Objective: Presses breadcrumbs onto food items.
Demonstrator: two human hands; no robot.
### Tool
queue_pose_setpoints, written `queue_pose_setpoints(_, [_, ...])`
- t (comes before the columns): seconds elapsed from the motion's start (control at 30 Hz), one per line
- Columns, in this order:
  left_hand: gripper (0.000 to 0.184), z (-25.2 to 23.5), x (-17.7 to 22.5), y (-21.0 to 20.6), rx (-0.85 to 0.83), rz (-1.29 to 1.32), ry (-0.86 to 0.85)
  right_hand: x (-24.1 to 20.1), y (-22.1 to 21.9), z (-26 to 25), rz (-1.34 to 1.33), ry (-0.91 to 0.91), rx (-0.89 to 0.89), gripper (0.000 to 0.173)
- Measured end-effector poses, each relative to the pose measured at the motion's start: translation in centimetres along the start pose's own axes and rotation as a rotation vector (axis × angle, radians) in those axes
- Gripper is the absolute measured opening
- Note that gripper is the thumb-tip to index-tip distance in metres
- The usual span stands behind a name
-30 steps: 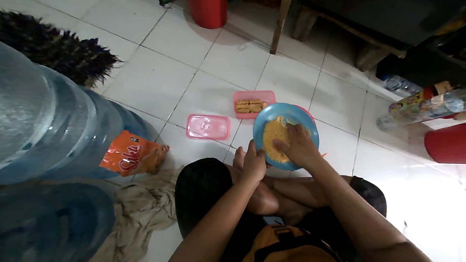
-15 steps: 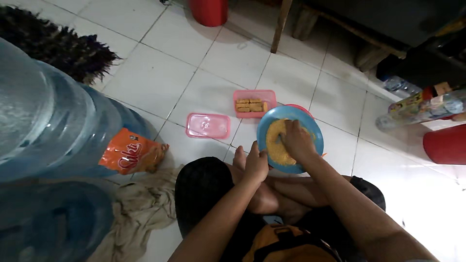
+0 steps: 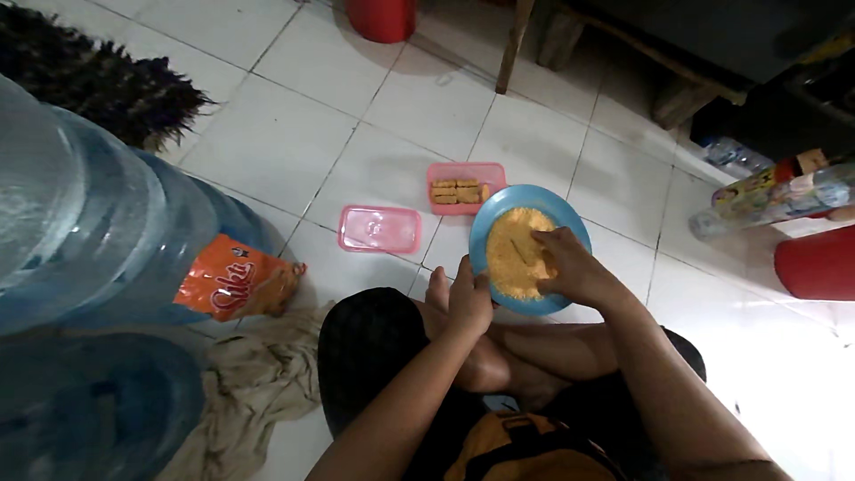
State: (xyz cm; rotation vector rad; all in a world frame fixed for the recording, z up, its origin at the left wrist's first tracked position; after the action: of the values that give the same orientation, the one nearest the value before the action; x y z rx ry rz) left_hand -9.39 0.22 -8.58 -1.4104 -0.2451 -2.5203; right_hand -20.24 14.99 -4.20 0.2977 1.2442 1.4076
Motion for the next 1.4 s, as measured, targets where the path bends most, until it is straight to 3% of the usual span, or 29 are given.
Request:
queue_pose_setpoints(0.13, [0.032, -0.1, -0.3, 0.2, 0.017, 0.029, 0.021, 1.0, 0.8, -0.9, -0.163, -0.030, 0.151, 0.040])
queue_pose_setpoints(0.27, [0.032, -0.2, -0.5, -0.1, 0.000, -0.041, 0.036, -0.2, 2.4, -1.0, -0.270, -0.037, 0.127, 0.022])
queue_pose_setpoints(0.37, [0.032, -0.2, -0.4, -0.2, -0.008, -0.066, 0.028, -2.1, 2.7, -0.2, -0.206, 0.072, 0.188, 0.028])
queue_pose_setpoints(0.47, [0.035, -0.2, -0.5, -0.2, -0.007, -0.009, 0.009, -2.8, -0.6, 0.1, 0.073, 0.218, 0.268, 0.068])
queue_pose_setpoints(0.53, [0.035, -0.1, -0.5, -0.2, 0.001, 0.010, 0.002, -3.2, -3.0, 0.2, 0.220, 0.265, 0.292, 0.080])
queue_pose_setpoints(0.67, [0.036, 0.0, -0.2, 0.0, 0.016, -0.022, 0.011, -2.7, -2.1, 0.4, 0.092, 0.187, 0.328, 0.079])
queue_pose_setpoints(0.8, [0.033, 0.1, 0.2, -0.3, -0.007, -0.066, 0.005, -1.0, -0.6, -0.4, 0.026, -0.034, 0.270, 0.095])
queue_pose_setpoints(0.87, [0.033, 0.3, 0.4, -0.4, -0.014, -0.090, 0.012, -1.1, -0.9, -0.8, 0.019, -0.084, 0.213, 0.091])
queue_pose_setpoints(1.03, [0.033, 0.2, -0.1, -0.3, -0.014, -0.068, 0.020, -1.9, -0.4, -1.4, -0.045, -0.054, 0.239, 0.045])
queue_pose_setpoints(1.1, [0.032, 0.1, -0.1, -0.5, -0.022, -0.067, 0.029, -2.2, 0.7, -1.4, -0.034, -0.069, 0.286, 0.039])
queue_pose_setpoints(1.2, [0.031, 0.1, -0.2, -0.6, -0.031, -0.007, 0.033, -2.8, 1.3, -0.5, -0.071, 0.001, 0.288, 0.048])
queue_pose_setpoints(1.33, [0.031, 0.0, -0.4, -0.5, -0.031, 0.029, 0.037, -2.8, 1.0, 1.5, -0.117, 0.121, 0.282, 0.048])
queue_pose_setpoints(1.4, [0.032, 0.0, -0.2, -0.6, -0.035, 0.023, 0.020, -2.8, -0.5, 2.4, 0.017, 0.209, 0.293, 0.067])
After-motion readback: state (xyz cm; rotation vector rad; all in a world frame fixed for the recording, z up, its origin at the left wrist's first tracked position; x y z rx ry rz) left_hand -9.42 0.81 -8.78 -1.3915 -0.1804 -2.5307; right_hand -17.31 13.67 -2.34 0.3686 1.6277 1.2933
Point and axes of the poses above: each hand's wrist, its own z-axis away from the middle knuckle, its own y-axis out of the back of the hand, x = y × z, the point moved 9 cm from there along -z, towards the middle knuckle, and after that the axes turned 2 degrees about -z, right-handed, at the moved point
